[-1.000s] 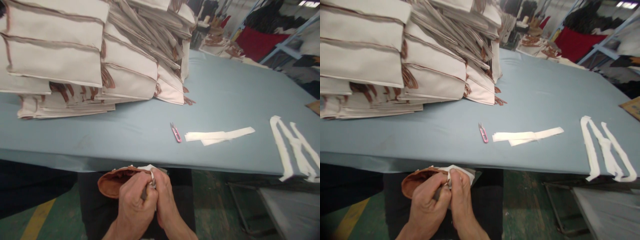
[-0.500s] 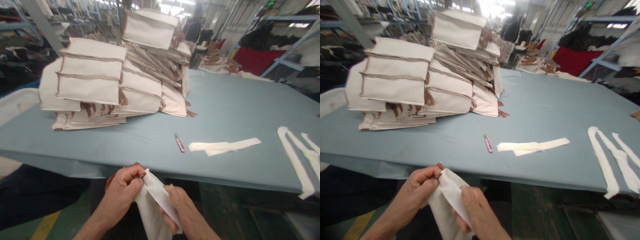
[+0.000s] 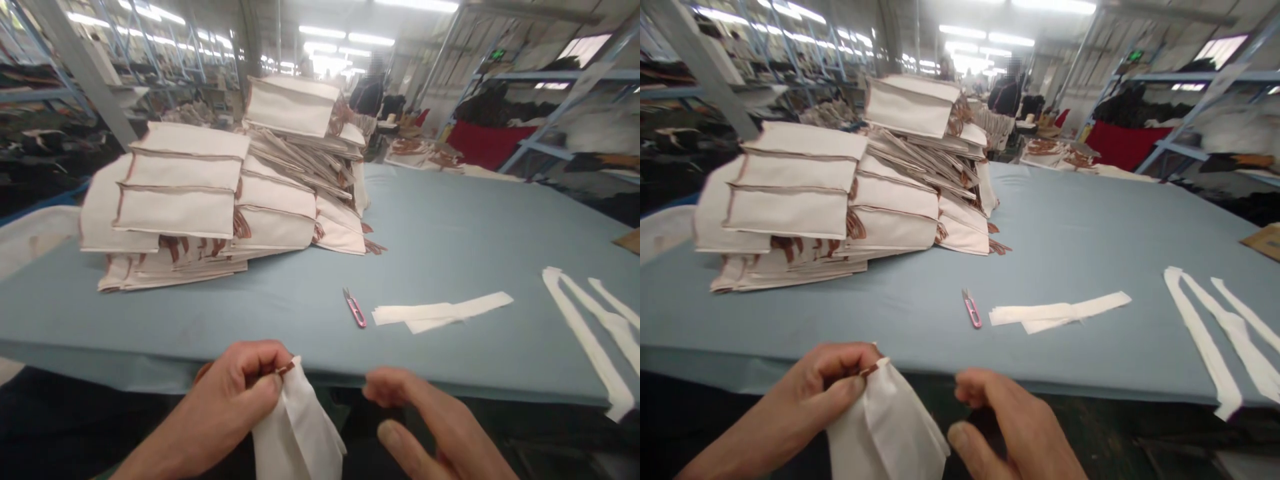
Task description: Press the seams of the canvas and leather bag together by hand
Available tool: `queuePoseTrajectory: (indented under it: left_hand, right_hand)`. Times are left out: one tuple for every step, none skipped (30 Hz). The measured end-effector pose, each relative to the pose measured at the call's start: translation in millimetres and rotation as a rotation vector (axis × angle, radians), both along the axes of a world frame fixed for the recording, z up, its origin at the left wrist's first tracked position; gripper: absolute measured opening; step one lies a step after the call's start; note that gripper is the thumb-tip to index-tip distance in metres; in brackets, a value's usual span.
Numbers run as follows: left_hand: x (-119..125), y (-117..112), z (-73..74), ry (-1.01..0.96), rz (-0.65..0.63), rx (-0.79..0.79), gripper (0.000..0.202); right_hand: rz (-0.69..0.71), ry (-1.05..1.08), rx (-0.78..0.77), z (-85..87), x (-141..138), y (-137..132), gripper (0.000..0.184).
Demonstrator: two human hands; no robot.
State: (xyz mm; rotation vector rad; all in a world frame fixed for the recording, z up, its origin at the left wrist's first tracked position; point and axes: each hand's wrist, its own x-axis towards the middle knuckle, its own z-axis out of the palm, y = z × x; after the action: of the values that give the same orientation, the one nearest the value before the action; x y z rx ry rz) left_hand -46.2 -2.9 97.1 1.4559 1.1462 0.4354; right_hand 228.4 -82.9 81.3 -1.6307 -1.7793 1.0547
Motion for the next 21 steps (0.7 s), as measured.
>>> queuePoseTrajectory:
  left_hand:
    - [0.3, 0.6, 4.8, 0.003, -0.032, 0.026, 0.026]
    - [1.1, 0.9, 9.9, 0.011, -0.059, 0.053, 0.026]
    - [2.2, 1.0, 14.8, 0.027, -0.078, 0.081, 0.025]
    - [3.2, 1.0, 19.6, 0.047, -0.088, 0.103, 0.025]
    - [4.2, 1.0, 23.9, 0.073, -0.089, 0.119, 0.024]
    - [4.8, 1.1, 27.6, 0.096, -0.083, 0.126, 0.023]
    - [5.0, 1.3, 30.6, 0.108, -0.078, 0.123, 0.023]
    - [4.7, 1.6, 32.6, 0.105, -0.079, 0.116, 0.022]
    - [4.1, 1.9, 33.7, 0.088, -0.087, 0.112, 0.021]
    - [3.2, 2.3, 33.8, 0.066, -0.098, 0.107, 0.02]
    - [2.1, 2.4, 32.9, 0.045, -0.11, 0.106, 0.019]
    - [1.0, 2.3, 31.1, 0.036, -0.122, 0.106, 0.019]
    - [-0.1, 1.9, 28.6, 0.044, -0.135, 0.111, 0.018]
    - [-0.9, 1.1, 25.3, 0.066, -0.147, 0.122, 0.017]
    - [-1.6, 0.2, 21.5, 0.099, -0.16, 0.142, 0.016]
    - [-1.9, -0.9, 17.3, 0.135, -0.177, 0.177, 0.016]
    - [-1.8, -2.1, 13.0, 0.171, -0.201, 0.226, 0.016]
    - [-1.5, -3.2, 8.7, 0.2, -0.221, 0.284, 0.017]
    - [-1.0, -4.4, 4.7, 0.217, -0.235, 0.351, 0.019]
    - [-0.3, -5.4, 1.4, 0.22, -0.244, 0.415, 0.02]
    - [0.3, -6.4, -1.2, 0.214, -0.248, 0.475, 0.021]
  right_hand:
    - [-0.005, 0.035, 0.098, 6.6, -7.2, 12.9, 0.034]
    - [0.037, 0.092, 0.169, 12.3, -17.2, 26.9, 0.04]
    - [0.11, 0.157, 0.226, 16.7, -29.0, 41.3, 0.045]
    - [0.186, 0.234, 0.274, 19.5, -41.4, 55.4, 0.052]
    - [0.269, 0.31, 0.272, 20.6, -53.4, 68.5, 0.055]
    - [0.329, 0.365, 0.286, 20.1, -64.0, 79.8, 0.055]
    - [0.383, 0.396, 0.322, 18.0, -72.4, 89.1, 0.052]
    - [0.422, 0.409, 0.366, 14.8, -78.4, 96.1, 0.048]
    - [0.447, 0.401, 0.421, 11.1, -81.7, 101.0, 0.044]
    - [0.465, 0.376, 0.474, 7.2, -82.7, 104.0, 0.043]
    - [0.475, 0.343, 0.519, 3.5, -81.7, 105.4, 0.042]
    - [0.483, 0.305, 0.55, 0.5, -79.3, 105.5, 0.041]
    - [0.491, 0.265, 0.562, -1.9, -76.2, 104.6, 0.041]
    - [0.502, 0.225, 0.56, -3.5, -72.7, 103.0, 0.04]
    - [0.513, 0.185, 0.549, -4.3, -69.4, 101.0, 0.04]
    - [0.528, 0.14, 0.532, -4.6, -66.6, 98.9, 0.042]
    - [0.544, 0.09, 0.512, -4.4, -64.4, 96.9, 0.043]
    - [0.562, 0.037, 0.493, -3.7, -62.9, 95.2, 0.042]
    - [0.577, -0.013, 0.482, -2.6, -62.1, 93.8, 0.04]
    - [0.588, -0.057, 0.479, -0.9, -61.9, 92.8, 0.037]
    - [0.595, -0.094, 0.478, 1.2, -62.2, 92.1, 0.034]
